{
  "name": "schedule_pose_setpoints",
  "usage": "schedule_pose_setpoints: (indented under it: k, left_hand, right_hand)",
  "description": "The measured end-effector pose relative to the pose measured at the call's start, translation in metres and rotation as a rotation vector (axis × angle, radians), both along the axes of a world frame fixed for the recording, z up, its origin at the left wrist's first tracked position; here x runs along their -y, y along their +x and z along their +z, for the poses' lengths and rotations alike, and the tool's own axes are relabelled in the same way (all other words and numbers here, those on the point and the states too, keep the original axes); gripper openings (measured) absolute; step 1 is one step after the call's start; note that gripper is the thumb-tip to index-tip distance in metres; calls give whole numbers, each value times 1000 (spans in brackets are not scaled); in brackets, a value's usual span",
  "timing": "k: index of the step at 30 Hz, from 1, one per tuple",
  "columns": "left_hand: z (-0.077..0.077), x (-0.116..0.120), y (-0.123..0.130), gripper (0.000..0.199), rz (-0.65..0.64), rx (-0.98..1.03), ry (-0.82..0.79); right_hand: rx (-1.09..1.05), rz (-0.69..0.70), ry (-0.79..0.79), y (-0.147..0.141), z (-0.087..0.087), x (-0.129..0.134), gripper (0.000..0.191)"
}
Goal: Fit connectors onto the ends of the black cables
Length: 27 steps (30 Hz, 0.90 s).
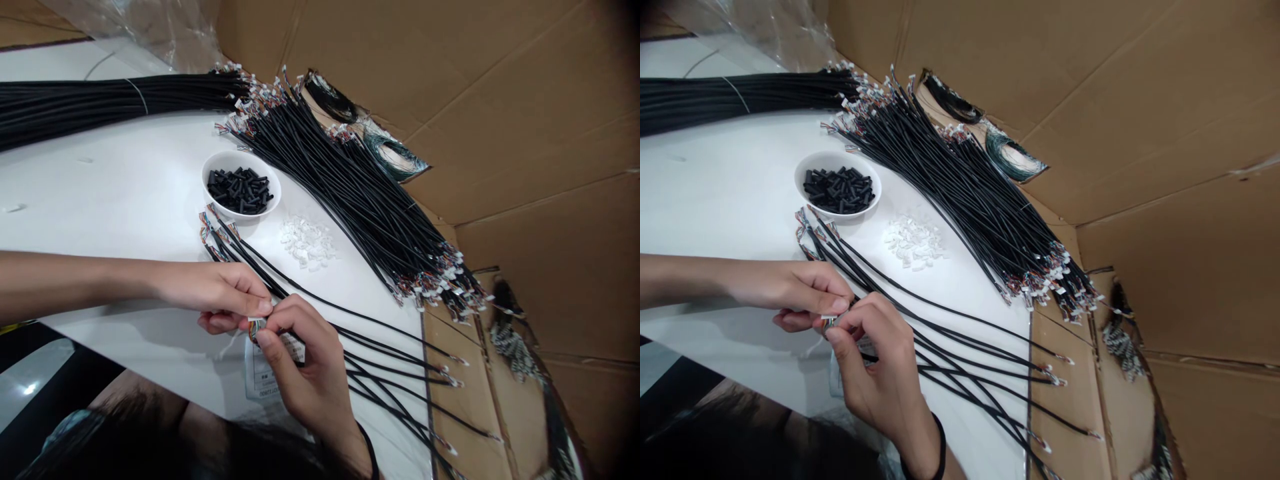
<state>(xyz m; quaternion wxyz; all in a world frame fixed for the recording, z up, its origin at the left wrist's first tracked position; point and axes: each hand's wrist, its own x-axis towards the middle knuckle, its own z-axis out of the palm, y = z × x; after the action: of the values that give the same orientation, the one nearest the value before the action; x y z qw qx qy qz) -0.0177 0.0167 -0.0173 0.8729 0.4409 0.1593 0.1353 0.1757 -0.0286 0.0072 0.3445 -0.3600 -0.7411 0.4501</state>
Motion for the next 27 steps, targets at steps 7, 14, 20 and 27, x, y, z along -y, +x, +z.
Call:
schedule_pose_setpoints:
  k: [7,14,20,27]
  left_hand:
    - [1,1,1,36,8,-14,-6]
    - [1,2,1,36,17,-9,-25]
    - [2,2,0,36,18,-16,-21]
    - [1,1,0,37,14,-29,-28]
  right_hand:
    - [-1,2,-3,-1,0,0,12]
    - [-6,-1,-12,0,1,1,11]
    - [-10,-23,11,-1,1,1,12]
    - [11,-5,0,-1,2,0,12]
